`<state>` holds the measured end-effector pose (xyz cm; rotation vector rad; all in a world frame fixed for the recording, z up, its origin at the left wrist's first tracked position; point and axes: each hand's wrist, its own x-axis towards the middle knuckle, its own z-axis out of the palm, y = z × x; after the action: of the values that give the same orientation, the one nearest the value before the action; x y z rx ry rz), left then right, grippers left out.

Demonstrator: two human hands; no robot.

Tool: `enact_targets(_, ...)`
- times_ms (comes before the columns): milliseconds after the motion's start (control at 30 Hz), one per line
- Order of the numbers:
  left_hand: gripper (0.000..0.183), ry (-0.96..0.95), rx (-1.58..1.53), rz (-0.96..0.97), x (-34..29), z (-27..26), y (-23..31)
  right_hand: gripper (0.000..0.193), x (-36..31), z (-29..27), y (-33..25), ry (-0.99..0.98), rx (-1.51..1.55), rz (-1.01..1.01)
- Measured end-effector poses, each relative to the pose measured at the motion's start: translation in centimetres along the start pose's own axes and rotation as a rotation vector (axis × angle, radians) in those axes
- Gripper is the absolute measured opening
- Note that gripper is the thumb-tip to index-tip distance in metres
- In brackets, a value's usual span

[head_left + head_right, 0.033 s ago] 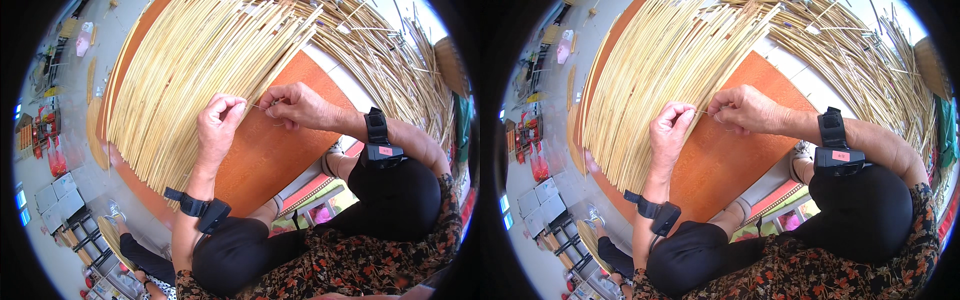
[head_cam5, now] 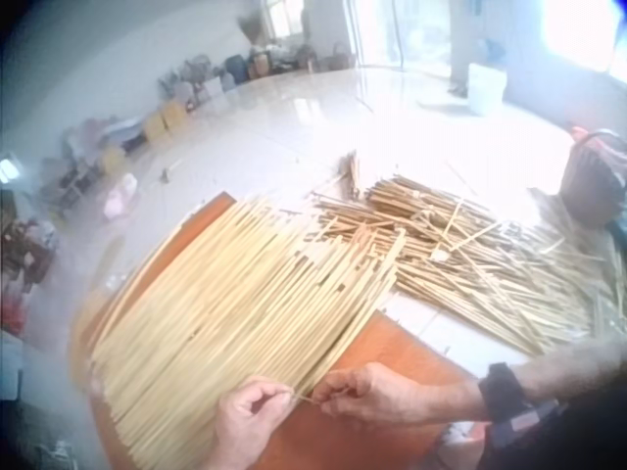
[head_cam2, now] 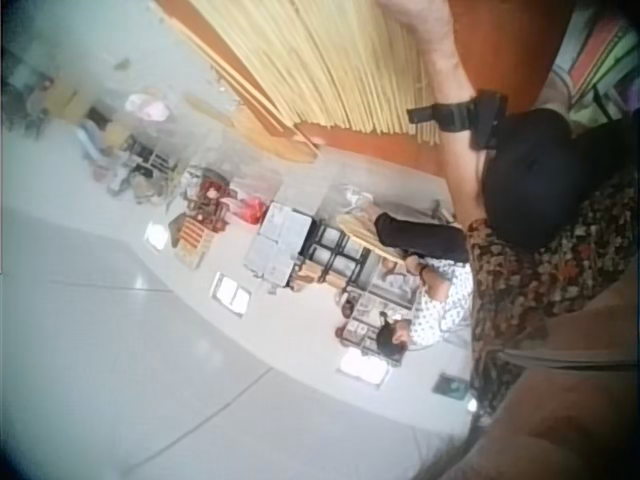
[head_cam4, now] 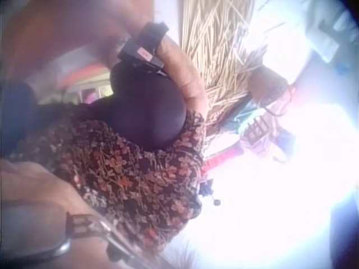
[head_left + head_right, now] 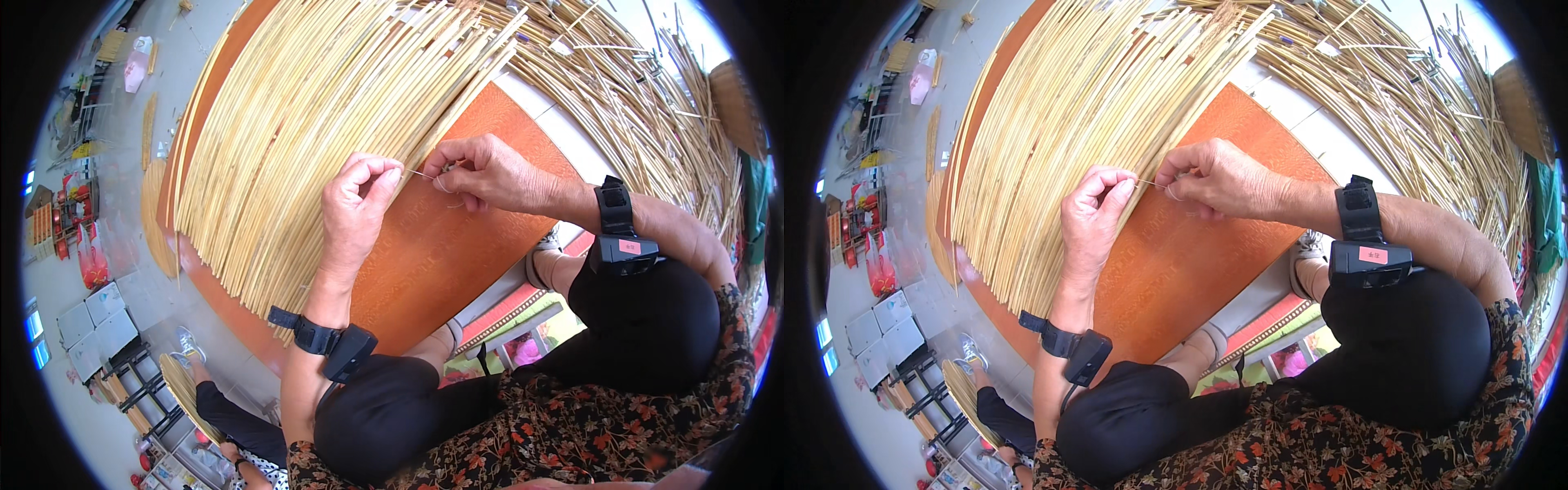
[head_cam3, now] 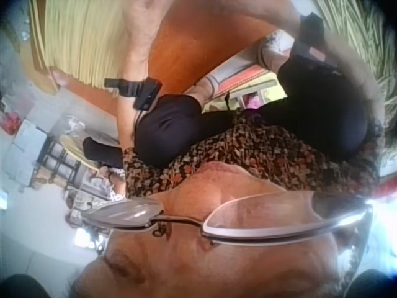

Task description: The person sits on the floor and weaves thin bamboo strips together using a white string. They tie knots to secure the strips and adjust the alignment of the bundle.

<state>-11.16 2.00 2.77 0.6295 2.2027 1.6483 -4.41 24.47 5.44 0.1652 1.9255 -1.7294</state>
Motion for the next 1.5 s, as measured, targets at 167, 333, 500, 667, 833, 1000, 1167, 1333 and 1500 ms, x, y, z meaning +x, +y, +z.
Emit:
enact_targets(167, 0.007, -0.016, -0.071, -0.027, -0.1, -0.2, -0.1, 0.021, 0.1, 0.3, 0.0, 0.020, 0.021, -0.026)
enact_targets(333, 0.009, -0.034, -0.111, -0.025, -0.1, -0.4, -0.4, 0.022, -0.1, 0.1, -0.1, 0.000, 0.106, -0.024)
enact_targets(500, 0.009, -0.061, -0.184, -0.090, -0.1, -0.5, 0.3, 0.022, 0.3, 0.5, 0.3, -0.005, 0.088, -0.127)
enact_targets(667, 0.009, -0.072, -0.209, -0.097, -0.1, -0.6, 0.4, 0.021, 0.5, 0.5, 0.9, 0.001, 0.111, -0.167)
enact_targets(833, 0.008, -0.079, -0.214, -0.096, -0.1, -0.6, 0.5, 0.020, 0.4, 0.6, 0.4, -0.001, 0.158, -0.123)
enact_targets(1000, 0.008, -0.081, -0.221, -0.093, -0.1, -0.6, 0.7, 0.020, 0.4, 0.6, 0.3, -0.005, 0.164, -0.121)
enact_targets(1167, 0.007, -0.091, -0.219, -0.070, -0.1, -0.6, 0.5, 0.020, 0.5, 0.5, 0.5, -0.009, 0.153, -0.128)
enact_targets(1333, 0.005, -0.099, -0.224, -0.101, -0.2, -0.6, 0.8, 0.021, 0.5, 0.5, 0.5, -0.011, 0.151, -0.121)
enact_targets(1500, 0.002, -0.063, -0.261, -0.089, -0.1, -0.4, 0.6, 0.021, 0.6, 0.6, 0.8, -0.008, 0.148, -0.131)
